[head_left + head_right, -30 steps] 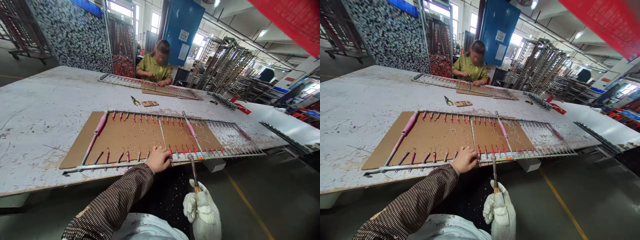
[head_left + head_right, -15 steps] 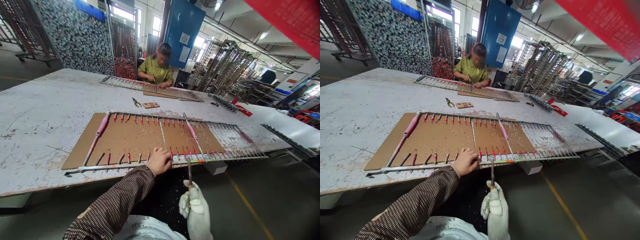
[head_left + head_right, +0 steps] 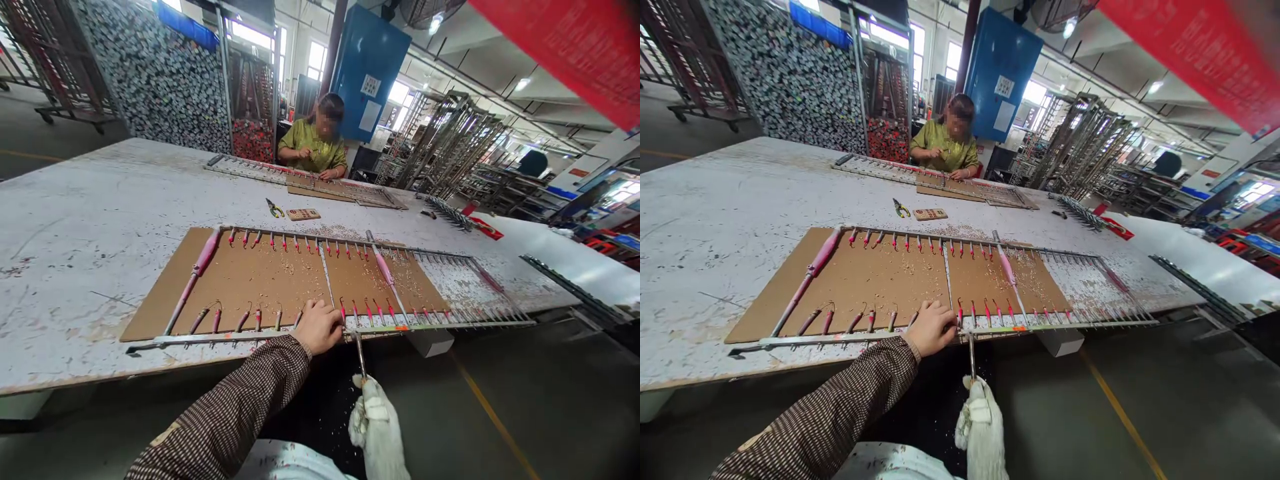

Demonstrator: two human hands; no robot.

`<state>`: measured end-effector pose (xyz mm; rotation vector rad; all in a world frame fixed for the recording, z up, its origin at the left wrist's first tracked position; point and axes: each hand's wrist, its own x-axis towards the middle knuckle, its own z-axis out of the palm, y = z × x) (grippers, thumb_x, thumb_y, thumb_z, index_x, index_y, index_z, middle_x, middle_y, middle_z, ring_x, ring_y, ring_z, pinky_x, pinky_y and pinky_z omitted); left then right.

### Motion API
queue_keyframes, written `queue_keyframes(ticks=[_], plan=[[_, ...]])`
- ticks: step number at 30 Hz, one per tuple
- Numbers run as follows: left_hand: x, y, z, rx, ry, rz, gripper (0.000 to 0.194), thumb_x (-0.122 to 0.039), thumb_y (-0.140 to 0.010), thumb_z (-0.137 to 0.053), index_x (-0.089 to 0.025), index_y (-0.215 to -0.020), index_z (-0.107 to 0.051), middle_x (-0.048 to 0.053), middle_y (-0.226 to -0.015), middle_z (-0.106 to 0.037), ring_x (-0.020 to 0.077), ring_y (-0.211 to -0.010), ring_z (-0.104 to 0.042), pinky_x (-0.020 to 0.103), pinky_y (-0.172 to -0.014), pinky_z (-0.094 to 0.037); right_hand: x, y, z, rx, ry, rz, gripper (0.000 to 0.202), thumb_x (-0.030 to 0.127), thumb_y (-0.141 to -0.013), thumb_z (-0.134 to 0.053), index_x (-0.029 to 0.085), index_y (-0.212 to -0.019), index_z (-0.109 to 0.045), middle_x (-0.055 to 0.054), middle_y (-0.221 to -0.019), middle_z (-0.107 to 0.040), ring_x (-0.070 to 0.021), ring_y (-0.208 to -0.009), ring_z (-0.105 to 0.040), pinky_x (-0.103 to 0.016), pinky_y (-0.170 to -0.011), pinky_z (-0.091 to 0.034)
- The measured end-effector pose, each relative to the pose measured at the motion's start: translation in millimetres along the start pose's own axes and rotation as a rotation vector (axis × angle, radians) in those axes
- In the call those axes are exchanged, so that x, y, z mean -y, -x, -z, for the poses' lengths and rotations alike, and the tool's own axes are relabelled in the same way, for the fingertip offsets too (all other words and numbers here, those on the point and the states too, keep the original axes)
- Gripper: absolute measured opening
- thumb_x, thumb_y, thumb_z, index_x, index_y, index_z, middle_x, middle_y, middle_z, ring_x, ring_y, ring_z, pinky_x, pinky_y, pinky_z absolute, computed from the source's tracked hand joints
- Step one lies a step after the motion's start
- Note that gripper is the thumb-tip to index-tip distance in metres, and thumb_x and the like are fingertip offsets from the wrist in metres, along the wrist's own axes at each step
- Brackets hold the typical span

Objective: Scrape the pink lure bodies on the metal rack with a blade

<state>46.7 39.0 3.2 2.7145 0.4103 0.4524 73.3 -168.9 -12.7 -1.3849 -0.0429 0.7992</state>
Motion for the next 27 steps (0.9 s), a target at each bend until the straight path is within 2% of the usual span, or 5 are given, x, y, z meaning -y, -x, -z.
queue_keyframes(ticks=[6, 12, 18, 22, 27], plan=[[0, 0, 1.8, 0.017, -0.001, 0.014, 0.012, -0.03, -0.089, -0.055, -0.022, -0.09, -0.063, 0.005, -0.095, -0.068, 0.0229, -0.096, -0.052, 0.04, -0.084, -0.03, 11, 3, 16, 0.058, -0.107, 0.162, 0.059, 0.063, -0.074, -0.074, 0.022, -0.113, -0.059, 0.008, -0.048, -0.052, -0.0098, -0.034, -0.043, -0.019, -0.032, -0.033], [1, -1, -1.0, 0.009, 0.018, 0.011, 0.012, -0.03, -0.089, -0.055, -0.022, -0.09, -0.064, 0.004, -0.092, -0.069, 0.0224, -0.094, -0.053, 0.04, -0.084, -0.029, -17, -9, 16, -0.054, -0.003, -0.048, 0.067, 0.077, -0.067, -0.07, 0.018, -0.097, -0.062, 0.011, -0.038, -0.039, -0.0075, -0.028, -0.033, -0.019, -0.03, -0.029], [2, -2, -2.2, 0.004, 0.027, 0.028, 0.013, -0.029, -0.09, -0.054, -0.023, -0.091, -0.064, 0.003, -0.093, -0.069, 0.0218, -0.094, -0.053, 0.04, -0.085, -0.029, 2, -3, 19, 0.07, -0.087, 0.119, 0.062, 0.069, -0.074, -0.07, 0.022, -0.114, -0.061, 0.008, -0.047, -0.049, -0.0103, -0.035, -0.044, -0.02, -0.032, -0.033], [2, -2, -2.0, 0.016, 0.028, 0.035, 0.013, -0.031, -0.09, -0.055, -0.023, -0.092, -0.065, 0.004, -0.094, -0.069, 0.0222, -0.095, -0.053, 0.04, -0.084, -0.03, -11, -7, 10, -0.023, -0.021, 0.036, 0.06, 0.072, -0.071, -0.07, 0.019, -0.098, -0.063, 0.011, -0.043, -0.041, -0.0065, -0.03, -0.035, -0.018, -0.031, -0.027], [-1, -2, -1.1, 0.003, 0.028, 0.036, 0.014, -0.031, -0.091, -0.054, -0.023, -0.092, -0.066, 0.004, -0.094, -0.069, 0.0226, -0.095, -0.053, 0.04, -0.085, -0.03, -1, -3, 14, 0.082, -0.021, 0.023, 0.063, 0.075, -0.07, -0.069, 0.02, -0.099, -0.063, 0.01, -0.041, -0.043, -0.0086, -0.03, -0.037, -0.019, -0.031, -0.026]])
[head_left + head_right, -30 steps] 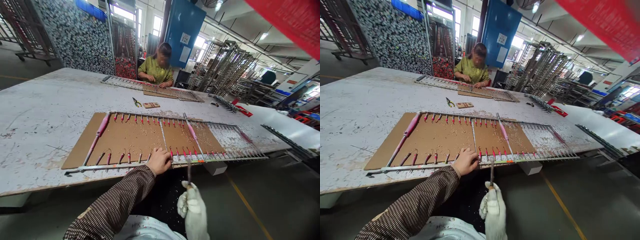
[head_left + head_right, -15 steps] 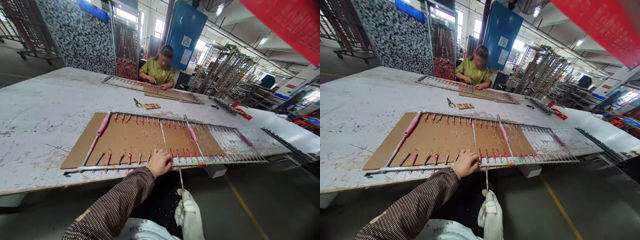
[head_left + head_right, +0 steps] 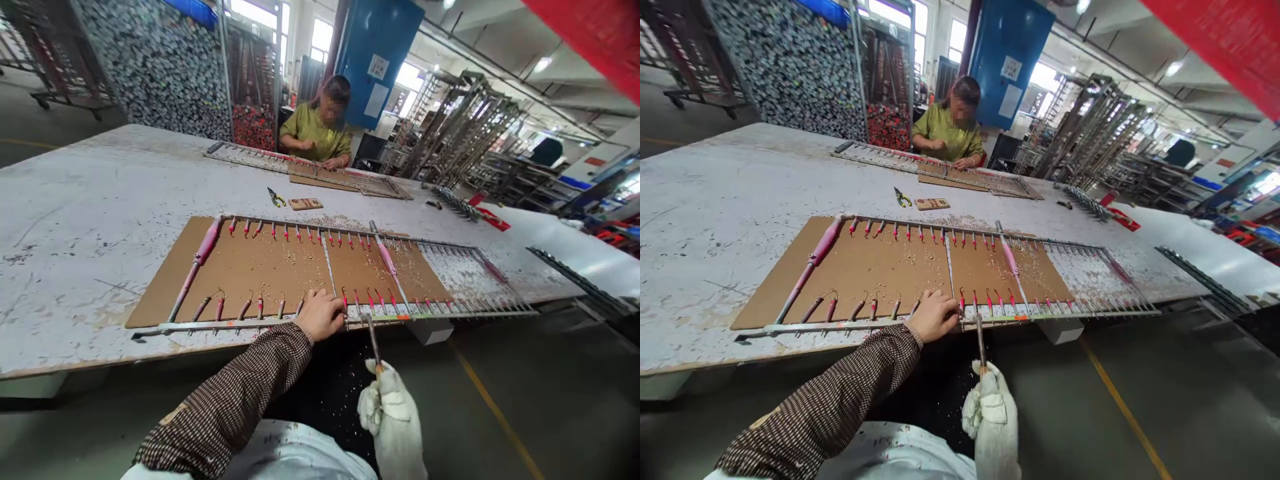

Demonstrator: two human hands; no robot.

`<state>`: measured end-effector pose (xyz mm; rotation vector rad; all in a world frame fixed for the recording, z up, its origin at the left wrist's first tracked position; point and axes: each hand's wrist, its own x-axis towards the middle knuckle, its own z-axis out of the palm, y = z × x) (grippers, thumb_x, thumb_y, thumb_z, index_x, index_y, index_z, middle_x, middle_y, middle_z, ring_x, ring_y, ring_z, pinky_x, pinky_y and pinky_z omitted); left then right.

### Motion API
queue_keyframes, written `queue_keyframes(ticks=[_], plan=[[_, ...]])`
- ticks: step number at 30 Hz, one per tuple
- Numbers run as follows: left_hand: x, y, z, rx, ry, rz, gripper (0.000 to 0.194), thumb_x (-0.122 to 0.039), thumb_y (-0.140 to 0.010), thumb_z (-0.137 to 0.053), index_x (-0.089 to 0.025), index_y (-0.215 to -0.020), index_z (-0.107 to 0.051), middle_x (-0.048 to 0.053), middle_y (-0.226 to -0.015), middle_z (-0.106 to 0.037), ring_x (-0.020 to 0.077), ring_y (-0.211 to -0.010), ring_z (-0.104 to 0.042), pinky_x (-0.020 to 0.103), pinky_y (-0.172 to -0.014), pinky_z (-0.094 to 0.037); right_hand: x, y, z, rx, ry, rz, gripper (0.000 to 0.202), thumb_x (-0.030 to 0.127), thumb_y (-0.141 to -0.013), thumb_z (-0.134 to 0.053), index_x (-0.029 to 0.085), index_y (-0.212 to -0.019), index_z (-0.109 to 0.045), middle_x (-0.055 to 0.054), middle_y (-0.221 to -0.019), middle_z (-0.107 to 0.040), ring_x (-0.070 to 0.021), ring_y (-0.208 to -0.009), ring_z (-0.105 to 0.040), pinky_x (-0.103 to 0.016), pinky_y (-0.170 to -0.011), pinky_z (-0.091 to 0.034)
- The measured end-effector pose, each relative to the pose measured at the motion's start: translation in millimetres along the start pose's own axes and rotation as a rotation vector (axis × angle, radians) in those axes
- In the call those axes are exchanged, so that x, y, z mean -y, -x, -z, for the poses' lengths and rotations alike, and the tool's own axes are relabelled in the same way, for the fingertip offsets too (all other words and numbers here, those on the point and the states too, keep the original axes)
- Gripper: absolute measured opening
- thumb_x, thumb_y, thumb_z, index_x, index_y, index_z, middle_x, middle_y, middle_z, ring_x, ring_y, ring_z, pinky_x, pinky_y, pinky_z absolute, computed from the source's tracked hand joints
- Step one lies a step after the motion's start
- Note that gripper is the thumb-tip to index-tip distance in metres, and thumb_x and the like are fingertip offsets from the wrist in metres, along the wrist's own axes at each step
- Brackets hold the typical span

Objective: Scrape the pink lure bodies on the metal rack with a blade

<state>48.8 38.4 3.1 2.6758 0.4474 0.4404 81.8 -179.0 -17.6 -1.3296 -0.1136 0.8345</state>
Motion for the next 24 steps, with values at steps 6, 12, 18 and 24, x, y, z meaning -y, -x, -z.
queue_keyframes(ticks=[6, 12, 18, 24], plan=[[0, 0, 2.0, 0.028, -0.007, -0.002, 0.014, -0.031, -0.09, -0.054, -0.023, -0.092, -0.065, 0.004, -0.094, -0.069, 0.0225, -0.095, -0.053, 0.04, -0.085, -0.03, 37, 15, -7, -0.098, -0.039, 0.126, 0.055, 0.067, -0.081, -0.065, 0.018, -0.107, -0.062, 0.009, -0.042, -0.045, -0.0078, -0.034, -0.037, -0.019, -0.034, -0.028], [0, -2, 3.5, 0.047, -0.025, 0.014, 0.018, -0.032, -0.093, -0.051, -0.023, -0.093, -0.066, 0.005, -0.095, -0.069, 0.0233, -0.096, -0.053, 0.04, -0.085, -0.031, 22, 3, 4, -0.084, -0.053, 0.091, 0.052, 0.066, -0.083, -0.063, 0.017, -0.103, -0.063, 0.009, -0.036, -0.041, -0.0086, -0.032, -0.036, -0.02, -0.037, -0.03], [1, -2, 2.2, 0.066, -0.026, 0.011, 0.02, -0.035, -0.094, -0.05, -0.024, -0.097, -0.067, 0.005, -0.097, -0.068, 0.0238, -0.097, -0.052, 0.041, -0.086, -0.031, 11, -3, 7, -0.033, -0.069, 0.037, 0.054, 0.065, -0.081, -0.066, 0.016, -0.104, -0.064, 0.01, -0.037, -0.042, -0.0088, -0.032, -0.037, -0.021, -0.037, -0.03], [2, -1, 1.0, 0.06, -0.039, 0.011, 0.023, -0.037, -0.095, -0.049, -0.026, -0.099, -0.069, 0.005, -0.097, -0.068, 0.0235, -0.096, -0.052, 0.041, -0.086, -0.031, 11, -3, 4, -0.008, -0.116, -0.03, 0.052, 0.064, -0.084, -0.063, 0.015, -0.101, -0.067, 0.011, -0.036, -0.039, -0.0079, -0.032, -0.036, -0.022, -0.04, -0.028]])
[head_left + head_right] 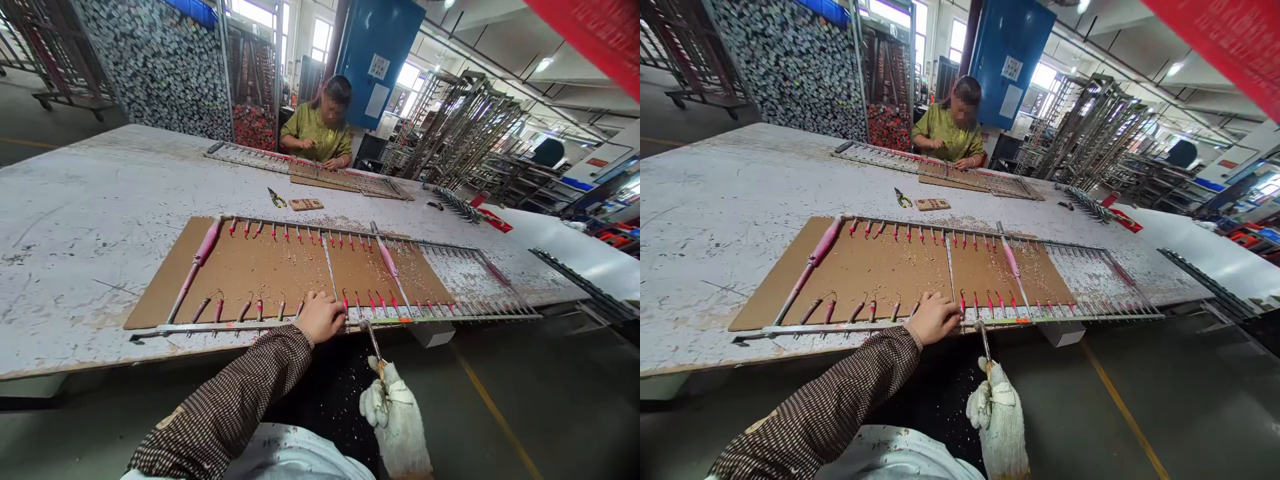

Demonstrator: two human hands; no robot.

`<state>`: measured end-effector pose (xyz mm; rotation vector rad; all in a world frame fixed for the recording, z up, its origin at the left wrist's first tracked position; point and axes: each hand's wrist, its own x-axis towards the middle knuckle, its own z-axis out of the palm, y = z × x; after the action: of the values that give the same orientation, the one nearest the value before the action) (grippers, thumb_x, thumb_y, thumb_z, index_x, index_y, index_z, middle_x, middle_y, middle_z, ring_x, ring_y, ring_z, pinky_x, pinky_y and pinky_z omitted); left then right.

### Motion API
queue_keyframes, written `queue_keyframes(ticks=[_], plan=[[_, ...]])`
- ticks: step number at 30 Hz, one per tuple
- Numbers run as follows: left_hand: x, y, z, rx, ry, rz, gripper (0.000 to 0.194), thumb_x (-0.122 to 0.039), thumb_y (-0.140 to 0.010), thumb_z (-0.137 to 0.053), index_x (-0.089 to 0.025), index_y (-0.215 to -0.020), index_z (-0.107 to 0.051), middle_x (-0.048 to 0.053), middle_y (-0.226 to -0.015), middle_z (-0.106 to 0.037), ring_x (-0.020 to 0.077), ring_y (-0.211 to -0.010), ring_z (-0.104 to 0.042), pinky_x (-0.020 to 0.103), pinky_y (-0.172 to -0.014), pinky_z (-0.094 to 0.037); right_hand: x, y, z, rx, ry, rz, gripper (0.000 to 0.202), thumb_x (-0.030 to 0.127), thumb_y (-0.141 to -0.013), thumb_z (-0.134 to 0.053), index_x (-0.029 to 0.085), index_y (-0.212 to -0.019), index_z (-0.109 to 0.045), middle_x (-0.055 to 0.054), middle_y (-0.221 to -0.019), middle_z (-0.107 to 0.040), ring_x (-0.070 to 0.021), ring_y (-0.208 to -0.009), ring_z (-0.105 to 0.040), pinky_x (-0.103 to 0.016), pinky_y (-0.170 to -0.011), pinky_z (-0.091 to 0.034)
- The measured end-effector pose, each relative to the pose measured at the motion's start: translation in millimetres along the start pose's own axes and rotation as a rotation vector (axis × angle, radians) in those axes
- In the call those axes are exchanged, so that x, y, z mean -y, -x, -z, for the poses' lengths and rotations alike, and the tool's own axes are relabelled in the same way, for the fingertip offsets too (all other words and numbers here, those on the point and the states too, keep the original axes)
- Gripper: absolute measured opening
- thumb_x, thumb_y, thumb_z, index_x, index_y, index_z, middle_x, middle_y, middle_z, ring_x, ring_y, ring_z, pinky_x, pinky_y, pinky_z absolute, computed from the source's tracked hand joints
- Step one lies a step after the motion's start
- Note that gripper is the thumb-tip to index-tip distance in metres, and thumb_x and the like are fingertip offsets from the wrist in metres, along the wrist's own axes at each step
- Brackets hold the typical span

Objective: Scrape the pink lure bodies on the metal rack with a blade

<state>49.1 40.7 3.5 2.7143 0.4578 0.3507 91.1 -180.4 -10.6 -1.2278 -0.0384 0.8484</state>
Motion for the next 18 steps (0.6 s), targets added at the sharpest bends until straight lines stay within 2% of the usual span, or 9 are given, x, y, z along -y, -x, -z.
queue_keyframes(ticks=[4, 8, 11, 15, 18], plan=[[-1, -1, 0.3, 0.007, -0.007, -0.002, 0.027, -0.042, -0.097, -0.048, -0.026, -0.098, -0.069, 0.005, -0.096, -0.067, 0.0232, -0.095, -0.052, 0.041, -0.086, -0.03, -1, -6, 3, 0.079, -0.011, 0.004, 0.057, 0.065, -0.075, -0.072, 0.016, -0.103, -0.066, 0.012, -0.032, -0.039, -0.0086, -0.029, -0.035, -0.022, -0.039, -0.029], [-3, -2, 1.3, 0.015, -0.03, 0.012, 0.027, -0.042, -0.096, -0.049, -0.025, -0.097, -0.069, 0.005, -0.095, -0.068, 0.0236, -0.096, -0.053, 0.041, -0.086, -0.03, -8, -18, 10, 0.069, 0.099, -0.008, 0.062, 0.066, -0.063, -0.081, 0.017, -0.098, -0.064, 0.012, -0.031, -0.04, -0.0099, -0.028, -0.037, -0.022, -0.036, -0.03], [-5, -3, 1.6, 0.013, -0.041, 0.018, 0.025, -0.041, -0.096, -0.049, -0.024, -0.096, -0.068, 0.005, -0.095, -0.068, 0.0239, -0.096, -0.054, 0.041, -0.086, -0.03, -10, -25, 15, -0.018, 0.14, 0.02, 0.057, 0.063, -0.065, -0.081, 0.017, -0.094, -0.064, 0.011, -0.036, -0.044, -0.0082, -0.031, -0.037, -0.022, -0.037, -0.031], [-5, -3, 1.3, -0.002, -0.051, 0.01, 0.024, -0.04, -0.095, -0.049, -0.023, -0.096, -0.067, 0.005, -0.093, -0.068, 0.0237, -0.095, -0.054, 0.041, -0.085, -0.031, -8, -29, 21, -0.109, 0.222, 0.134, 0.05, 0.057, -0.07, -0.08, 0.015, -0.093, -0.066, 0.005, -0.056, -0.057, -0.0086, -0.048, -0.049, -0.021, -0.047, -0.041], [-5, -3, 1.3, -0.007, -0.067, -0.005, 0.025, -0.04, -0.095, -0.049, -0.021, -0.093, -0.066, 0.006, -0.094, -0.068, 0.0237, -0.095, -0.054, 0.042, -0.085, -0.031, -6, -31, 26, -0.111, 0.266, 0.152, 0.055, 0.061, -0.067, -0.081, 0.015, -0.094, -0.067, 0.006, -0.054, -0.054, -0.0089, -0.046, -0.047, -0.021, -0.043, -0.039]])
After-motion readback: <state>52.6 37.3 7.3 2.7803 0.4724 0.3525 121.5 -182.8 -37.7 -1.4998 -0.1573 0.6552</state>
